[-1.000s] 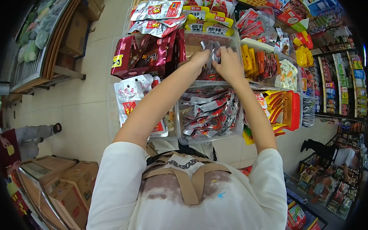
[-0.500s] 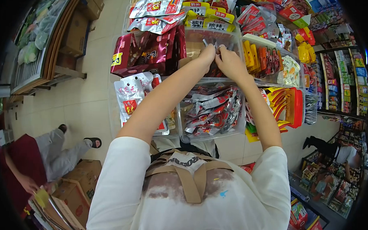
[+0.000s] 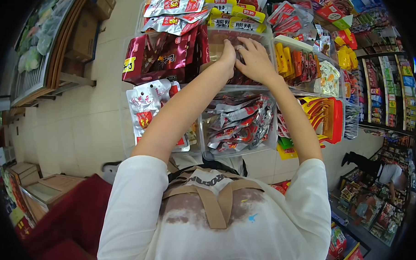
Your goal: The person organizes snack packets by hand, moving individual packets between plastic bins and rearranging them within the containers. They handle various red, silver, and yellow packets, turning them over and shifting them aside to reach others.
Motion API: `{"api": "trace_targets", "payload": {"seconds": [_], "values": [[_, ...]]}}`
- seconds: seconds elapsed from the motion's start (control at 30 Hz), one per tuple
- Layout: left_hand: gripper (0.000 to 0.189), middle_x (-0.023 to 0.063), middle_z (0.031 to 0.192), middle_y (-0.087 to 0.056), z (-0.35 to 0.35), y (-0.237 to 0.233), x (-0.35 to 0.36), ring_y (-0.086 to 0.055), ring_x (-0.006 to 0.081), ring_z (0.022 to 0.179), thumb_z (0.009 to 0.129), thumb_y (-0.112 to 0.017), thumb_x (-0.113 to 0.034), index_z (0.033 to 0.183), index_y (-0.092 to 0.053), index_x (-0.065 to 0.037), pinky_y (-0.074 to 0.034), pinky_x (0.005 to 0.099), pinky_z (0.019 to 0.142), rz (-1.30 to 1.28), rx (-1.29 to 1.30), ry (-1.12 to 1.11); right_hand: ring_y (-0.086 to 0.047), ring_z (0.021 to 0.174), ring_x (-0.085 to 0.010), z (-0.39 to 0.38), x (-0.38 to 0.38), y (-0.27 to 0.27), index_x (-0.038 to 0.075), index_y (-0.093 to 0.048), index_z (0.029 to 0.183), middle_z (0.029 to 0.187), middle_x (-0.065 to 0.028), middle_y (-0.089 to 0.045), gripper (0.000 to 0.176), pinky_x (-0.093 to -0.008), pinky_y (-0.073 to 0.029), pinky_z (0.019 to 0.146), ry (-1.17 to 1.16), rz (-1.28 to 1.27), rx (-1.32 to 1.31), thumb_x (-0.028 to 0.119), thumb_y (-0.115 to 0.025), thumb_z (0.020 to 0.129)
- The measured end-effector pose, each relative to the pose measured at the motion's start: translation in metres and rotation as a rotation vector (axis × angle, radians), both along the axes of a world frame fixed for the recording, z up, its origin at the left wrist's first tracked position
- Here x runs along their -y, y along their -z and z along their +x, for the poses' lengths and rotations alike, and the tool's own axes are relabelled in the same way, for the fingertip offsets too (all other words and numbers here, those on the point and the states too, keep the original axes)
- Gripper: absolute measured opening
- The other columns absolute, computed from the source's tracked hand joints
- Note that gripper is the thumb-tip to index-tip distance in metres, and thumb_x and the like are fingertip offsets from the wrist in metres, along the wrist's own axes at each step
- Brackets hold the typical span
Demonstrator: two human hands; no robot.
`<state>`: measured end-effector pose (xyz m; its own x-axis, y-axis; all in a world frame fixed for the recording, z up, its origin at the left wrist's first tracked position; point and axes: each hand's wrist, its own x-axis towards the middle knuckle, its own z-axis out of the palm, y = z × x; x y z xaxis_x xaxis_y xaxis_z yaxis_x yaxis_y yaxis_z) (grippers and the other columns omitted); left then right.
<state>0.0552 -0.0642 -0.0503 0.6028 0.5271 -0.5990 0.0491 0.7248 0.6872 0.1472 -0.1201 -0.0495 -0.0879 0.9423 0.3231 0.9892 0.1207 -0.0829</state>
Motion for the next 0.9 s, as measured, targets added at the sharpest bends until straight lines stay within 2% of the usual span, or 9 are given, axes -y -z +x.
{"api": "trace_targets", "payload": {"seconds": [0.07, 0.17, 0.37, 0.47, 0.53, 0.63, 0.7, 0.73, 0.9], "values": [[0.061, 0.0125, 0.111, -0.052, 0.006, 0.014, -0.005, -0.051, 0.0212, 0.104, 0.086, -0.007, -0.052, 0.116, -0.044, -0.013, -0.041, 0.0352, 0.087, -0.043, 0.110, -0.032, -0.045, 0.104, -0.0334, -0.002, 0.001, -0.007, 0.003, -0.052, 0.102, 0.113, -0.0128, -0.050, 0.032, -0.0394, -0.035, 0.090, 0.017, 0.041, 0.000, 0.019, -0.054, 0.073], [0.063, 0.0139, 0.115, -0.049, 0.005, 0.015, -0.007, -0.048, 0.0229, 0.108, 0.087, -0.007, -0.052, 0.118, -0.042, -0.010, -0.039, 0.0359, 0.089, -0.113, 0.188, -0.090, -0.043, 0.106, -0.0319, -0.003, -0.003, -0.009, 0.004, -0.052, 0.101, 0.115, -0.0115, -0.049, 0.033, -0.0414, -0.033, 0.093, -0.072, -0.053, -0.263, 0.020, -0.055, 0.073], [0.057, 0.0139, 0.121, -0.044, 0.009, 0.027, -0.010, -0.042, 0.0235, 0.114, 0.089, -0.012, -0.048, 0.123, -0.037, -0.009, -0.035, 0.0367, 0.094, -0.246, 0.282, -0.181, -0.040, 0.112, -0.0288, -0.010, -0.003, -0.007, 0.004, -0.054, 0.100, 0.120, -0.0086, -0.045, 0.034, -0.0425, -0.030, 0.093, -0.028, -0.167, 0.026, 0.023, -0.055, 0.071], [0.053, 0.0129, 0.123, -0.043, 0.013, 0.046, -0.013, -0.040, 0.0229, 0.116, 0.091, -0.014, -0.045, 0.125, -0.036, -0.011, -0.034, 0.0368, 0.096, -0.310, 0.332, -0.233, -0.038, 0.113, -0.0290, -0.016, -0.006, -0.006, 0.004, -0.061, 0.092, 0.120, -0.0069, -0.046, 0.031, -0.0506, -0.025, 0.096, 0.024, -0.187, -0.001, 0.027, -0.054, 0.072], [0.051, 0.0125, 0.124, -0.043, 0.018, 0.067, -0.016, -0.039, 0.0227, 0.116, 0.091, -0.015, -0.043, 0.125, -0.036, -0.011, -0.034, 0.0368, 0.096, -0.328, 0.351, -0.257, -0.035, 0.118, -0.0289, -0.022, -0.008, 0.000, 0.007, -0.060, 0.100, 0.124, -0.0062, -0.043, 0.034, -0.0521, -0.021, 0.098, 0.021, -0.201, 0.258, 0.026, -0.053, 0.073], [0.056, 0.0112, 0.127, -0.041, 0.024, 0.080, -0.019, -0.041, 0.0214, 0.116, 0.091, -0.009, -0.045, 0.126, -0.034, -0.010, -0.034, 0.0365, 0.096, -0.256, 0.423, -0.366, -0.028, 0.123, -0.0295, -0.030, -0.011, 0.000, 0.009, -0.056, 0.110, 0.127, -0.0064, -0.041, 0.043, -0.0552, -0.016, 0.099, -0.020, -0.321, 0.377, 0.030, -0.052, 0.073], [0.040, 0.0117, 0.105, -0.055, 0.023, 0.075, -0.017, -0.051, 0.0256, 0.102, 0.091, -0.025, -0.035, 0.110, -0.050, -0.010, -0.041, 0.0380, 0.086, -0.393, 0.208, -0.436, -0.026, 0.125, -0.0297, -0.032, -0.014, -0.013, 0.008, -0.052, 0.114, 0.128, -0.0072, -0.040, 0.049, -0.0560, -0.013, 0.100, 0.023, -0.440, 0.334, 0.033, -0.052, 0.072], [0.040, 0.0117, 0.105, -0.055, 0.019, 0.067, -0.016, -0.051, 0.0256, 0.102, 0.091, -0.025, -0.035, 0.110, -0.050, -0.010, -0.041, 0.0380, 0.086, -0.393, 0.209, -0.438, -0.024, 0.126, -0.0298, -0.033, -0.014, -0.017, 0.008, -0.048, 0.119, 0.128, -0.0080, -0.040, 0.055, -0.0569, -0.011, 0.100, 0.071, -0.563, 0.289, 0.037, -0.053, 0.072], [0.035, 0.0112, 0.106, -0.054, -0.002, 0.022, 0.001, -0.051, 0.0220, 0.101, 0.089, -0.032, -0.030, 0.111, -0.049, -0.008, -0.041, 0.0349, 0.086, 0.165, 0.210, -0.292, -0.023, 0.127, -0.0293, -0.034, -0.020, -0.005, 0.011, -0.039, 0.127, 0.129, -0.0099, -0.040, 0.065, -0.0567, -0.006, 0.100, 0.060, -0.538, 0.457, 0.041, -0.054, 0.070]]}}
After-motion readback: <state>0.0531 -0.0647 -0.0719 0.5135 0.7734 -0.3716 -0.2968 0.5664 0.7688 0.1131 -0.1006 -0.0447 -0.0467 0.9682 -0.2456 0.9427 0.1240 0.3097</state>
